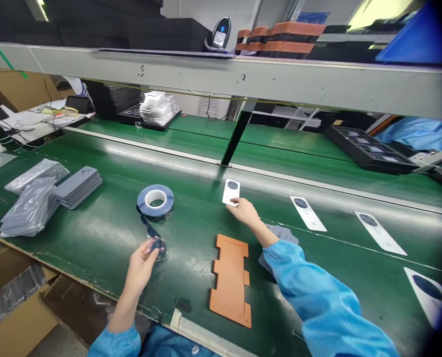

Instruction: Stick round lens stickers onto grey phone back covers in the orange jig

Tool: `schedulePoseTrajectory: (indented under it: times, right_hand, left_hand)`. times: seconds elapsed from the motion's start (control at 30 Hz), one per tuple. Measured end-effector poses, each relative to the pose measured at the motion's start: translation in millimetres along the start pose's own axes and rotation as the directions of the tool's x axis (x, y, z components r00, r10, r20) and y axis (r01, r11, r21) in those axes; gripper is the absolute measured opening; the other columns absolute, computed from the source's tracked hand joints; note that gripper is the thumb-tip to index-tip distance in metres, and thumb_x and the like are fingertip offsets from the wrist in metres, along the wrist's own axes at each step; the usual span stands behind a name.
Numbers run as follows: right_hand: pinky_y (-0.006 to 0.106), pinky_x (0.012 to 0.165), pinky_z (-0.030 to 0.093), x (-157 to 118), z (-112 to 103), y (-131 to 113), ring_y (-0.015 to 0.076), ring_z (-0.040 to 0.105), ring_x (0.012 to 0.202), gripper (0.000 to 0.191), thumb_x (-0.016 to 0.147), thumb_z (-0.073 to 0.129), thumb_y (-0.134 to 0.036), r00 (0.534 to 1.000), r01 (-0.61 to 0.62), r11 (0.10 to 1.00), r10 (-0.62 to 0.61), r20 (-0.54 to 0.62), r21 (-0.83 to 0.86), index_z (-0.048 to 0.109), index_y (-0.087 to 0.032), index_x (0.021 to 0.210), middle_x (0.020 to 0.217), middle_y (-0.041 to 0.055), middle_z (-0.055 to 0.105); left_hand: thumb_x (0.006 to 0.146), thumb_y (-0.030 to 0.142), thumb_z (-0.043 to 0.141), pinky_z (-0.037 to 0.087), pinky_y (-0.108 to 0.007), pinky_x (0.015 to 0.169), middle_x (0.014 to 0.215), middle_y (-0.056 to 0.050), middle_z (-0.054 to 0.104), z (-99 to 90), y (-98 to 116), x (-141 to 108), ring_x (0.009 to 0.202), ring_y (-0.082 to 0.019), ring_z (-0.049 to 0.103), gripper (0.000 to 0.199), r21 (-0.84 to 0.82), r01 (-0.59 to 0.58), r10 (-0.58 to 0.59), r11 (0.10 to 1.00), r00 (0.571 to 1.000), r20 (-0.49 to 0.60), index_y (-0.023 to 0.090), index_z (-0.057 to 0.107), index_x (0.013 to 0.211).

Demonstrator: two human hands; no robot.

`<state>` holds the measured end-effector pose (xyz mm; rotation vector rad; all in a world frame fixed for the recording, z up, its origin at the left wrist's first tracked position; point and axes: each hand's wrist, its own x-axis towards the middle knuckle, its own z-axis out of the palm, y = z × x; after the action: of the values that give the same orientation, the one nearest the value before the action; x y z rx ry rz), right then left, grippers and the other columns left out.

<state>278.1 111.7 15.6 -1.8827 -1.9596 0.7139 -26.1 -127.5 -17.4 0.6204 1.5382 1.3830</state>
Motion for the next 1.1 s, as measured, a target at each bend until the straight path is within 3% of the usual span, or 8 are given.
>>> schedulePoseTrajectory:
  times: [0.1,0.17,0.27,0.33,0.5,0.7,0.9,1.1]
  right_hand:
    - [0.033,0.092,0.054,-48.5,24.7,-24.1,0.0223,0.073,0.099,0.029,0.088,0.068,-0.029,0.969,0.196,0.977,-0.206,0.138,0.081,0.076,-0.019,0.114,0.111,0.0091,0.077]
    - [0.035,0.089,0.057,-83.0,42.5,-43.3,0.0219,0.073,0.096,0.029,0.091,0.064,-0.027,0.872,0.397,0.887,-0.444,0.204,0.236,0.074,-0.018,0.117,0.113,0.0098,0.076]
    - [0.033,0.087,0.057,-123.8,62.5,-70.3,0.0195,0.072,0.093,0.030,0.094,0.063,-0.025,0.777,0.487,0.790,-0.587,0.229,0.371,0.071,-0.019,0.122,0.113,0.0079,0.075]
    - [0.032,0.086,0.057,-140.6,69.1,-82.5,0.0190,0.071,0.093,0.029,0.094,0.064,-0.023,0.759,0.506,0.772,-0.610,0.227,0.384,0.072,-0.021,0.122,0.107,0.0065,0.074]
    - [0.036,0.094,0.056,-160.6,71.7,-86.5,0.0227,0.070,0.104,0.030,0.093,0.067,-0.020,0.800,0.521,0.807,-0.575,0.169,0.278,0.070,-0.021,0.123,0.112,0.0081,0.074]
    - [0.037,0.098,0.055,-170.3,74.5,-73.2,0.0218,0.068,0.109,0.027,0.098,0.060,-0.023,0.780,0.582,0.776,-0.617,0.105,0.245,0.069,-0.023,0.124,0.121,0.0073,0.073]
    - [0.034,0.089,0.057,-168.5,66.7,-64.9,0.0203,0.066,0.099,0.011,0.092,0.063,-0.022,0.837,0.524,0.781,-0.546,-0.036,0.341,0.072,-0.022,0.098,0.111,0.0081,0.067]
    - [0.028,0.068,0.054,-176.4,31.7,-39.2,0.0151,0.062,0.068,0.011,0.091,0.061,-0.028,0.893,0.297,0.756,-0.436,0.110,0.583,0.068,-0.020,0.087,0.077,0.0013,0.066]
  left_hand:
    - [0.061,0.049,0.088,0.056,-0.046,0.096,0.112,-0.019,0.076,18.9,4.3,-2.2,0.109,-0.033,0.072,0.060,-0.049,0.013,-0.009,0.999,0.996,0.089,0.013,0.070,0.106]
    - [0.061,0.044,0.087,0.056,-0.044,0.094,0.112,-0.018,0.076,28.1,6.4,-4.8,0.107,-0.032,0.072,0.055,-0.064,0.024,-0.015,0.998,0.991,0.136,0.014,0.070,0.104]
    - [0.065,0.037,0.085,0.056,-0.042,0.093,0.111,-0.015,0.077,35.7,7.7,-10.2,0.103,-0.029,0.073,0.047,-0.076,0.053,-0.035,0.996,0.976,0.214,0.016,0.071,0.105]
    - [0.065,0.034,0.084,0.056,-0.040,0.092,0.111,-0.013,0.077,37.7,8.0,-13.9,0.106,-0.028,0.072,0.044,-0.079,0.050,-0.032,0.996,0.974,0.223,0.017,0.071,0.104]
    - [0.073,0.051,0.080,0.058,-0.032,0.075,0.098,-0.011,0.075,42.1,11.3,-13.9,0.092,-0.024,0.073,0.043,-0.142,0.116,-0.087,0.983,0.978,0.191,0.015,0.068,0.093]
    - [0.068,0.058,0.081,0.053,-0.026,0.056,0.071,0.000,0.068,53.1,14.9,4.3,0.061,-0.017,0.069,0.049,-0.126,0.209,-0.190,0.970,0.971,0.148,0.018,0.058,0.084]
    - [0.072,0.051,0.076,0.054,-0.027,0.057,0.078,-0.005,0.073,58.5,14.8,11.4,0.070,-0.022,0.074,0.041,-0.057,0.187,-0.174,0.981,0.967,0.185,0.017,0.060,0.090]
    - [0.070,0.046,0.074,0.057,-0.031,0.069,0.097,-0.012,0.073,53.8,16.3,33.6,0.090,-0.025,0.074,0.041,0.002,0.063,-0.063,0.998,0.995,0.083,0.015,0.061,0.093]
